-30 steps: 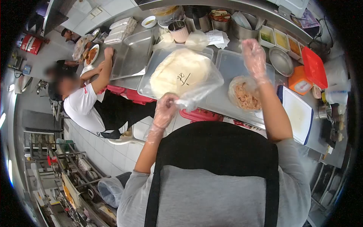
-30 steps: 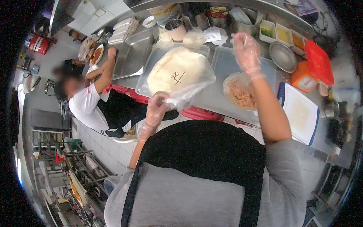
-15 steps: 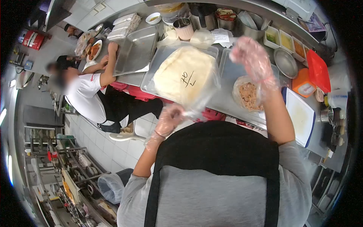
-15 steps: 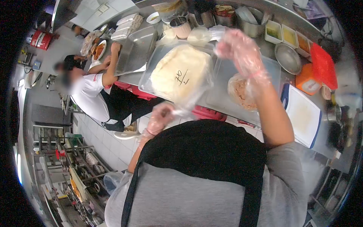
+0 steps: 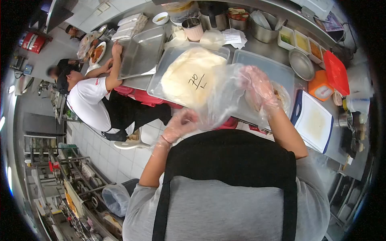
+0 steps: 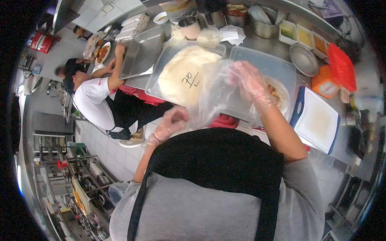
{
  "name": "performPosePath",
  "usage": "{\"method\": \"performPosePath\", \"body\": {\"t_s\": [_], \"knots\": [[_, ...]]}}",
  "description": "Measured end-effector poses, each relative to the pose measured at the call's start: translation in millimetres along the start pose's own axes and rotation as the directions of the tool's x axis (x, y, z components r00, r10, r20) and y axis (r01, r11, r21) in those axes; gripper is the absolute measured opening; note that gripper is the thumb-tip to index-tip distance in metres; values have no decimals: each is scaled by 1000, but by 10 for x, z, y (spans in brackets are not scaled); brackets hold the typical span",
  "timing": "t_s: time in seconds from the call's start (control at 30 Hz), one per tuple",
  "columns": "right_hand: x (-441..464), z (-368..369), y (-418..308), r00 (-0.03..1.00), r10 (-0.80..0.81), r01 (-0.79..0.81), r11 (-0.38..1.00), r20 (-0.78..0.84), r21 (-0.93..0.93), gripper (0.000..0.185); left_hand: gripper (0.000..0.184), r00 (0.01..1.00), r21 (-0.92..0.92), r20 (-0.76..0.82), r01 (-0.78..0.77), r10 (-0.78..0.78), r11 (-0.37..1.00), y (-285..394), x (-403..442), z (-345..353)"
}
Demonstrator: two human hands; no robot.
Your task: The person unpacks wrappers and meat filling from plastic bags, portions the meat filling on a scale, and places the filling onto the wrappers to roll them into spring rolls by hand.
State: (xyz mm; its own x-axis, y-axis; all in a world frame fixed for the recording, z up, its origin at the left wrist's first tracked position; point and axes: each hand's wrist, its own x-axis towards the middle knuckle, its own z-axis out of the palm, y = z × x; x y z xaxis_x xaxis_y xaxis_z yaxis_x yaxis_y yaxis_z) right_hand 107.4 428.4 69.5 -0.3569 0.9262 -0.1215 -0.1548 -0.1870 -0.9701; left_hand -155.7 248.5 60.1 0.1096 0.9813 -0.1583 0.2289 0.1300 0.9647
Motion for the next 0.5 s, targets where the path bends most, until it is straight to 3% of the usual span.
{"method": "performPosePath", "body": {"t_s": [0.07, 0.13, 0.17, 0.23, 0.3, 0.37, 0.43, 0.47, 0.5], "knots": [[-183, -10, 72, 979, 197, -201, 976, 51, 84, 31, 39, 989, -283, -114, 55, -90, 958, 130, 46, 64], [-435, 323, 85, 982, 78, -63, 994, 170, -93, 26, 40, 996, 57, -85, 40, -35, 998, 140, 286, 281], [-457, 453, 135, 979, 93, -87, 995, 182, -43, 27, 41, 998, 229, -62, 24, -10, 973, 149, 369, 380], [-453, 632, 262, 970, 120, -134, 990, 209, 52, 30, 41, 990, 98, -28, 137, -135, 986, 298, 413, 510], [-403, 666, 134, 982, 10, -32, 993, 191, 113, 27, 41, 982, -60, -52, 181, -184, 982, 345, 444, 504], [-422, 657, 17, 984, -29, 7, 992, 173, 126, 24, 39, 972, -248, -144, 144, -183, 958, 223, 489, 433], [-452, 649, -51, 985, -5, -11, 996, 174, 89, 20, 33, 961, -350, -253, -196, 109, 916, -116, 618, 405], [-444, 595, 33, 960, -259, 272, 952, 105, -139, 19, 32, 944, -330, -322, -187, 76, 925, 202, 579, 397], [-435, 473, 185, 859, -504, 501, 783, 96, -370, 19, 32, 926, -487, -376, -166, -34, 857, 271, 577, 287]]}}
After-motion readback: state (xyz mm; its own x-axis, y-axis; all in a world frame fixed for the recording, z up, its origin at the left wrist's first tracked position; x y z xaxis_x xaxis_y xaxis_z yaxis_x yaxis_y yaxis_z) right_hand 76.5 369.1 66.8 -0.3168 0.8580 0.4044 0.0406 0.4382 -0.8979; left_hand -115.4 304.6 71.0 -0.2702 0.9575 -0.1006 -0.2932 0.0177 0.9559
